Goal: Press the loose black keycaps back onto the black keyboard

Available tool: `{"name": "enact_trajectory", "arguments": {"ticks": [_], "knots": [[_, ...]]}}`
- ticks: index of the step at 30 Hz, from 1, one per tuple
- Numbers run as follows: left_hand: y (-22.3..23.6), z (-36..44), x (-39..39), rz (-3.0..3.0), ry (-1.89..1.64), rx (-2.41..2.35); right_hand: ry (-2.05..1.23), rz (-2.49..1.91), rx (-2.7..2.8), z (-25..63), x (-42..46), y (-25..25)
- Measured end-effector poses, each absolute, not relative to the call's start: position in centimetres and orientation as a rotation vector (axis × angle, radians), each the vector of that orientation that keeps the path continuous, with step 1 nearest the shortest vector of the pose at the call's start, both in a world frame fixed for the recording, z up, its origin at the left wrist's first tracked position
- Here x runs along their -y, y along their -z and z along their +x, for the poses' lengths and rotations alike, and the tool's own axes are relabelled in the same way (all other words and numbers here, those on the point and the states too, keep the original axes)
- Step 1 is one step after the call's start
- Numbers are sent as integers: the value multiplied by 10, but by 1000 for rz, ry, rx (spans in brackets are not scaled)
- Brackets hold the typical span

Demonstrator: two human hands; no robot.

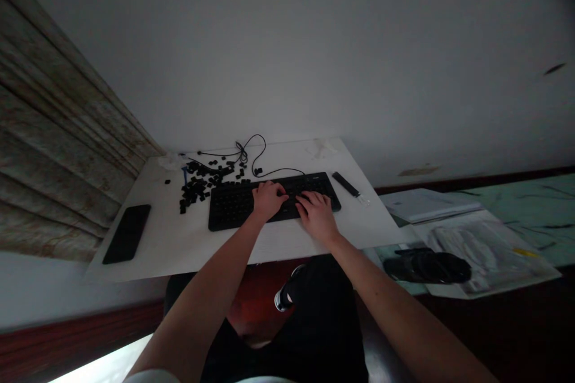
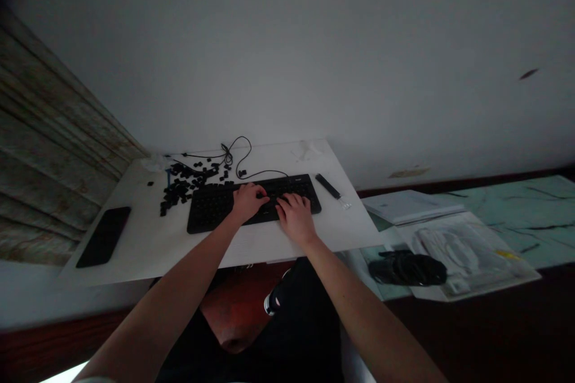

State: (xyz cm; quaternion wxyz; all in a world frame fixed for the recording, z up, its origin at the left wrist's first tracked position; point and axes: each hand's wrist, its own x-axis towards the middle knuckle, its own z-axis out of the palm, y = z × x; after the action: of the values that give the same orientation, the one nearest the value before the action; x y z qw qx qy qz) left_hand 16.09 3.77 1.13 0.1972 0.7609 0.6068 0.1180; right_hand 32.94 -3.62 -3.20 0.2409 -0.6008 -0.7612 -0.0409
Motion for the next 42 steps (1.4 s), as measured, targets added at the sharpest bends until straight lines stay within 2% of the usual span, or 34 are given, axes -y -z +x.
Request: {"name": "enact_trajectory", "arguments": {"ticks": [20,28,35,38,42], "knots": [[-15,160,-44,2057,-280,-1692,124,-1665,2125,325,33,30],[-6,147,-39,2098,-458,-1545,123,-1436,2286,325,37,28],[1,93,-32,2149,-814,-1449,146,-1383,2282,326,33,33],[-6,52,-47,2185,-791,-1665,131,-1386,2267,326,32,34],[-17,10,-84,2223,-554,-1903,101,-1400,2268,325,32,34]]}}
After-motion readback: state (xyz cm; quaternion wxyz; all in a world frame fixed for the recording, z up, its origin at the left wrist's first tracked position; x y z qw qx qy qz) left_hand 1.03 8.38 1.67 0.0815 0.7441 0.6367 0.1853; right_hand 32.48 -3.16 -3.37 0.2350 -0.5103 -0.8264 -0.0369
